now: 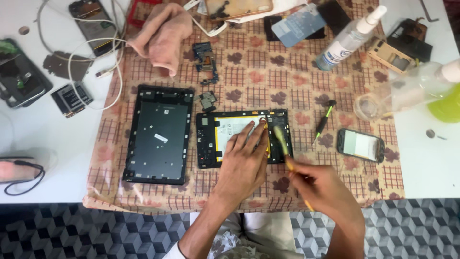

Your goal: The person cleans the interior of a disassembled tablet using a toothbrush and a screwdriver. They scrub the battery area and surrounding components while occasionally adjusting the device's position on the table.

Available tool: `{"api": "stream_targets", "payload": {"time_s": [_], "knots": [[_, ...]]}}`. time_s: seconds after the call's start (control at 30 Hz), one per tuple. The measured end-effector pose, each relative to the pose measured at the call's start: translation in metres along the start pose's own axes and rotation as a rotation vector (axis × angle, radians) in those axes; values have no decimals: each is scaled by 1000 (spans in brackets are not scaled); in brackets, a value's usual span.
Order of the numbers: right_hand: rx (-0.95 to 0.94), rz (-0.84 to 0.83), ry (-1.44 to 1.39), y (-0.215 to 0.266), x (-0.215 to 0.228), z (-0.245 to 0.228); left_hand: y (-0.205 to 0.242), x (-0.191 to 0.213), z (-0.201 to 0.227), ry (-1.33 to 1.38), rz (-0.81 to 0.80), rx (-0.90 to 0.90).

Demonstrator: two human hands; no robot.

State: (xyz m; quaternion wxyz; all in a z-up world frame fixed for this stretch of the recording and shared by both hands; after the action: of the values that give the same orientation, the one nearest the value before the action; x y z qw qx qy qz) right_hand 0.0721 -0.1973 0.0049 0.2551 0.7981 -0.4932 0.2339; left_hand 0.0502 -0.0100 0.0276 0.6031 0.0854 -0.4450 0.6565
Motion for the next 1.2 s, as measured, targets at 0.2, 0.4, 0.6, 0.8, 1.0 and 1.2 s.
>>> {"api": "stream_targets", "payload": {"time_s": [0.2, 0.4, 0.6, 0.8, 1.0, 1.2], "knots": [[-57, 12, -35, 9, -16, 10, 0, -3, -2, -16, -4, -10], [32, 72, -60, 9, -23, -6, 0, -3, -3, -5, -6, -7], [-82, 73, -25, 22, -17, 8, 1, -6, -3, -28, -15, 1], [-138, 12, -67, 36, -16, 10, 3, -4, -2, -4, -19, -7], [-167, 20, -96, 30, -17, 6, 3, -4, -2, -3, -20, -1], [-54, 30, -69, 4, -22, -23, 1, -3, -3, -8, -19, 4]]}}
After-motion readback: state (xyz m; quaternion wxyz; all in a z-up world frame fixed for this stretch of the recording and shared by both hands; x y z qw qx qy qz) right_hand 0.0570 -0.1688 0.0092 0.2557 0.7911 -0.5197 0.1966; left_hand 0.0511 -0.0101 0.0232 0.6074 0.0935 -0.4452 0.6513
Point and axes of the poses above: each hand's wrist, its own y-axis away from the middle knuckle, its own x-axis out of the back of the hand, z = x × y, the point moved 6 cm from there along -y, towards the middle knuckle, and after that the axes turned 7 degrees about y, right-handed, at the moved point
